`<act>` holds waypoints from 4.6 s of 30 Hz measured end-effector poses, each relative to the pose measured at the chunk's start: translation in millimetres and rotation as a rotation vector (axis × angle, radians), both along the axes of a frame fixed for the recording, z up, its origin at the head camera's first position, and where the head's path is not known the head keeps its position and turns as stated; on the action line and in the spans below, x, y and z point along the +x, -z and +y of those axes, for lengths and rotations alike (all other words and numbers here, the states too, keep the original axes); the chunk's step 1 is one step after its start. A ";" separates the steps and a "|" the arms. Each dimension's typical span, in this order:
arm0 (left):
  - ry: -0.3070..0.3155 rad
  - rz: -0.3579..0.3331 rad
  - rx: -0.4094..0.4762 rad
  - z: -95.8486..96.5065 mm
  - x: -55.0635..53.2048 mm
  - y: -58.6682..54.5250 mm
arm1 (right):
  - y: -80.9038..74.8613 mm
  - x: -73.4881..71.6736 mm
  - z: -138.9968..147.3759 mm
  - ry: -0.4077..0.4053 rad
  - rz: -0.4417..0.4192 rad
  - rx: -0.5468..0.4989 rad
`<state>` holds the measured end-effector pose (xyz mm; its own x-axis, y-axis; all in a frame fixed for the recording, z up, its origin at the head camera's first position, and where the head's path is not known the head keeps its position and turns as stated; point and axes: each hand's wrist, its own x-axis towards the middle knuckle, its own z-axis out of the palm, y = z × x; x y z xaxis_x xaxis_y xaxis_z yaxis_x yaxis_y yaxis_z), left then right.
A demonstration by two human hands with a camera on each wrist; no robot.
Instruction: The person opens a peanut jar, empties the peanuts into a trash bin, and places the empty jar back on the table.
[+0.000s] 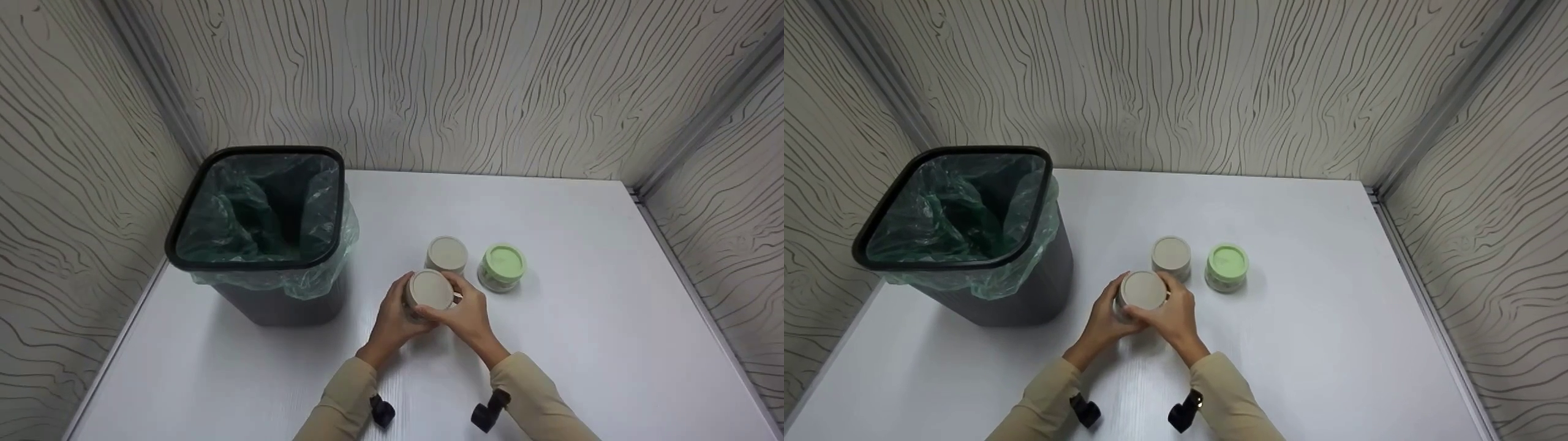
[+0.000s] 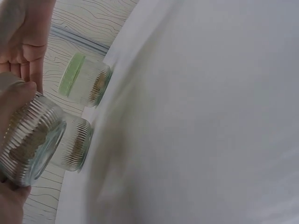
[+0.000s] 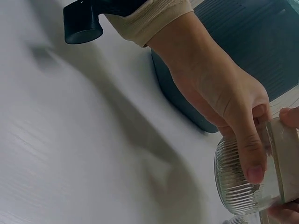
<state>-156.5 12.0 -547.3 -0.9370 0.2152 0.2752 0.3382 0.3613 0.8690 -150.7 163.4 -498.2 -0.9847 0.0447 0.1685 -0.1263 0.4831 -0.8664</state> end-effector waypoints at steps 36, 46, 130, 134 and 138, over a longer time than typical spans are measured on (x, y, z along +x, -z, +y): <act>-0.166 0.180 -0.072 5.4 5.1 -12.4 | -6.0 3.1 -18.5 0.074 0.323 0.364; -0.153 0.207 -0.071 5.0 5.1 -13.7 | -6.4 1.4 -15.6 0.089 0.335 0.370; 0.076 0.172 -0.033 -11.9 -6.8 -30.4 | -33.1 -2.9 7.6 -0.250 0.234 0.375; 0.079 0.170 -0.024 -11.8 -7.4 -29.6 | -35.6 -2.7 7.3 -0.258 0.210 0.367; 0.078 0.154 -0.031 -11.9 -6.1 -29.2 | -36.8 -3.0 8.2 -0.278 0.182 0.366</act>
<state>-162.6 0.1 -518.1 -0.8647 0.2957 0.4060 0.4940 0.3545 0.7940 -153.7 171.7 -461.4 -0.9040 -0.3100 0.2945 -0.4274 0.6778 -0.5983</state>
